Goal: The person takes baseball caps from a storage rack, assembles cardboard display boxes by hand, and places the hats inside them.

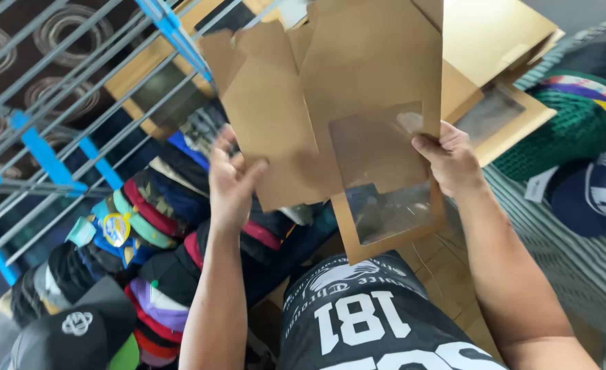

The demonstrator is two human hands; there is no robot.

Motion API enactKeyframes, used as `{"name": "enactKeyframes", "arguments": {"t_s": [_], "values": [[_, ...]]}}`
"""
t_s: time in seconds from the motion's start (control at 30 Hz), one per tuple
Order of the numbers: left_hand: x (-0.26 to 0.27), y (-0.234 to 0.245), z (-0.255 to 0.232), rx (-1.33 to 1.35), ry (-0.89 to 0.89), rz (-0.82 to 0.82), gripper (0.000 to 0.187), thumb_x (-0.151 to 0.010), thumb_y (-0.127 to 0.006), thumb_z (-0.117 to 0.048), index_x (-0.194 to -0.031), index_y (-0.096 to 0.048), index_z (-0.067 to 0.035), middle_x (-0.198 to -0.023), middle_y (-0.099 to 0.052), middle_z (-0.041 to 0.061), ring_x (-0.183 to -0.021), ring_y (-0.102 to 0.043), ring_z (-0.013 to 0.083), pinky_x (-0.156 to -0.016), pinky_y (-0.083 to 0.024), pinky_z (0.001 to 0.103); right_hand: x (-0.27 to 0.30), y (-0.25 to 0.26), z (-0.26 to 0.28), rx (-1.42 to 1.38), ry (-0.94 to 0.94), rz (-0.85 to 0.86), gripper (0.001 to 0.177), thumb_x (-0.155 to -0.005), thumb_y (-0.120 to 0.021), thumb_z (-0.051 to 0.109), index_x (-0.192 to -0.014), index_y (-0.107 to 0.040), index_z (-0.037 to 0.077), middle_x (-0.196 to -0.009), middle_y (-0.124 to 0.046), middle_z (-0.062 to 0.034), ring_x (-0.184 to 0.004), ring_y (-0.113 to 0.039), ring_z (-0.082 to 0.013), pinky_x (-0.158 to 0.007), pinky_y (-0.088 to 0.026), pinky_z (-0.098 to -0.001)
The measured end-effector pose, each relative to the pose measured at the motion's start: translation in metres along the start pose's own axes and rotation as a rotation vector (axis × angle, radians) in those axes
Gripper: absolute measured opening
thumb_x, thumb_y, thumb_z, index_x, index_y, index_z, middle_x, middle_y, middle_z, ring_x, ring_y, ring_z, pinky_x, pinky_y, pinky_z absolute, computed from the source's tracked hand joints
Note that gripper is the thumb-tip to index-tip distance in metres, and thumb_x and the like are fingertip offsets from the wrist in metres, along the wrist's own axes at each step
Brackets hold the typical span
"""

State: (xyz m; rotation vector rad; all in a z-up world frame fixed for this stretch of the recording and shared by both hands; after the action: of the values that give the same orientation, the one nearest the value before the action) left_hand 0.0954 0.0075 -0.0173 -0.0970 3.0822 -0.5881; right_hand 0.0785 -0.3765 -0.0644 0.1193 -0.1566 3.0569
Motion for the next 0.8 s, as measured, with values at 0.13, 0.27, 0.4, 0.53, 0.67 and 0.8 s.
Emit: {"name": "enactKeyframes", "arguments": {"t_s": [0.13, 0.27, 0.4, 0.53, 0.67, 0.8], "values": [[0.009, -0.005, 0.053, -0.255, 0.157, 0.185, 0.033, -0.094, -0.066, -0.007, -0.124, -0.053, -0.007, -0.109, -0.073, 0.01, -0.094, -0.07, 0.0166, -0.08, -0.059, 0.031, 0.016, 0.004, 0.005, -0.034, -0.071, 0.042, 0.042, -0.097, -0.06, 0.009, -0.139, -0.054, 0.004, -0.133, -0.066, -0.0117, -0.12, -0.064, -0.0229, -0.103, -0.053, -0.0351], [-0.006, -0.031, 0.05, -0.303, 0.04, 0.14, 0.029, -0.098, -0.063, -0.006, -0.121, -0.048, -0.014, -0.089, -0.069, 0.009, -0.066, -0.063, 0.013, -0.045, -0.049, 0.028, 0.021, 0.034, 0.047, -0.013, 0.008, -0.154, 0.056, -0.091, -0.065, 0.008, -0.145, -0.051, 0.007, -0.145, -0.06, -0.0073, -0.128, -0.06, -0.0161, -0.114, -0.049, -0.0304], [-0.031, -0.07, 0.024, -0.64, -0.092, 0.14, 0.078, -0.088, -0.067, -0.056, -0.143, -0.039, -0.008, -0.121, -0.075, 0.011, -0.099, -0.073, 0.0137, -0.09, -0.056, 0.031, 0.045, 0.061, 0.174, 0.232, 0.291, -0.302, 0.041, -0.102, -0.065, 0.009, -0.141, -0.056, 0.005, -0.14, -0.062, -0.0058, -0.127, -0.062, -0.0161, -0.116, -0.053, -0.0344], [-0.038, -0.088, 0.05, -0.576, 0.015, 0.182, 0.078, -0.09, -0.068, -0.045, -0.149, -0.036, -0.006, -0.14, -0.062, 0.02, -0.127, -0.063, 0.0272, -0.105, -0.049, 0.039, 0.071, 0.017, 0.271, 1.029, 0.904, -0.306, 0.026, -0.128, -0.049, -0.017, -0.15, -0.047, -0.031, -0.149, -0.05, -0.0463, -0.142, -0.052, -0.0553, -0.124, -0.042, -0.0565], [-0.034, -0.088, 0.098, -0.663, 0.075, 0.155, 0.068, -0.088, -0.073, -0.027, -0.148, -0.043, -0.012, -0.132, -0.069, 0.011, -0.115, -0.07, 0.0217, -0.1, -0.051, 0.036, 0.007, 0.015, 0.207, 1.563, 0.932, -0.506, 0.102, -0.092, -0.063, -0.029, -0.171, -0.029, 0.026, -0.16, -0.055, -0.0187, -0.112, -0.052, -0.0434, -0.088, -0.042, -0.0534], [-0.018, -0.088, 0.122, -0.747, 0.106, 0.09, 0.063, -0.087, -0.081, -0.022, -0.142, -0.054, -0.008, -0.121, -0.074, 0.011, -0.111, -0.072, 0.0318, -0.1, -0.056, 0.046, -0.052, 0.009, 0.096, 1.651, 0.907, -0.547, 0.051, -0.082, -0.074, -0.003, -0.13, -0.076, 0.013, -0.141, -0.064, -0.017, -0.099, -0.056, -0.0347, -0.079, -0.042, -0.045]]}}
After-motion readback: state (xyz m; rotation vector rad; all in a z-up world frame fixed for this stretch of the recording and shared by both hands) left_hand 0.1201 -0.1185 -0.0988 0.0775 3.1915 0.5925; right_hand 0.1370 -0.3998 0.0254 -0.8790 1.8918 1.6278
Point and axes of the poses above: each hand's wrist, its own x-axis away from the middle knuckle, its own y-axis out of the back of the hand, z = x × y, the point moved 10 cm from there along -x, towards the middle knuckle
